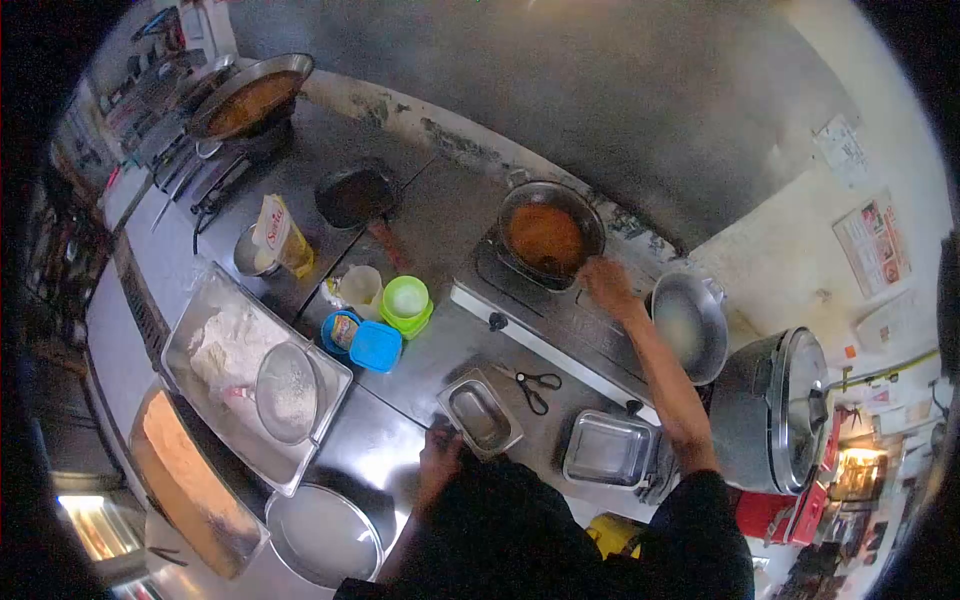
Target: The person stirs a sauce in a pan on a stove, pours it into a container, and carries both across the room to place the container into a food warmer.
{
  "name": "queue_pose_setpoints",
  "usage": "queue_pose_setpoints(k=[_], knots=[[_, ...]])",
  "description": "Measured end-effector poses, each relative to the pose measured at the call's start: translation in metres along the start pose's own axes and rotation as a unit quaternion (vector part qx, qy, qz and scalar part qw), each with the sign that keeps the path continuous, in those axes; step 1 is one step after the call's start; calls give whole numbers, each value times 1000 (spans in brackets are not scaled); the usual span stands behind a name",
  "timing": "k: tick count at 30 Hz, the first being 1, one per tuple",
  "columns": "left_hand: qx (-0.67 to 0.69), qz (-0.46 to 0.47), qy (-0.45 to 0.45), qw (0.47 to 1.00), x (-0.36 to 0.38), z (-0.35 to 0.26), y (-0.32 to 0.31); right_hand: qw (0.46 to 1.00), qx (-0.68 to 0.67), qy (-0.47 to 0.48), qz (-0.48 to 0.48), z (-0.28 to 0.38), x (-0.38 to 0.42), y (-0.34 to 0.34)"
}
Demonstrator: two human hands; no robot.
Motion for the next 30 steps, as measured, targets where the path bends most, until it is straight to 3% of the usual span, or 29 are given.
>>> queue_pose_setpoints(k=[2,5,7,9,11,14,17,20,23,26,29,30], knots=[[-19,-11,-22,1000,-18,54,-17,999,44,29,10,-14,-5,-12],[8,63,86,994,-9,20,-9,992,19,-57,107,-19,-12,-3],[-79,39,-147,985,-16,67,-12,993,20,-78,85,-9,-4,-13],[-76,29,-187,979,-21,66,-18,997,3,-70,38,-13,-8,-8],[5,37,-24,999,-7,14,-15,998,-44,-38,-22,-23,-9,-1],[-7,80,86,993,-4,-12,-8,999,-36,-28,6,-18,-7,-21],[24,55,25,998,-5,6,-12,993,-94,-75,-18,0,-14,35],[-8,64,11,998,-11,22,-11,1000,-22,12,5,-17,-11,-14],[77,64,-47,994,-10,35,-15,991,-92,-91,11,-29,-24,21],[0,85,91,992,2,-24,-1,998,-56,-17,30,-25,-23,1],[23,88,-1,996,-14,51,-13,995,-64,-69,24,-37,-35,30],[21,87,5,996,-10,45,-12,996,-62,-56,34,-34,-36,24]])
Point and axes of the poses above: each hand's wrist, its own x-axis away from the middle knuckle, its own y-axis out of the back of the hand, z = x × y, the point moved 2 cm from there along -x, towards the middle knuckle, and after that the axes turned 1 degree about -y, right-handed, at the moved point
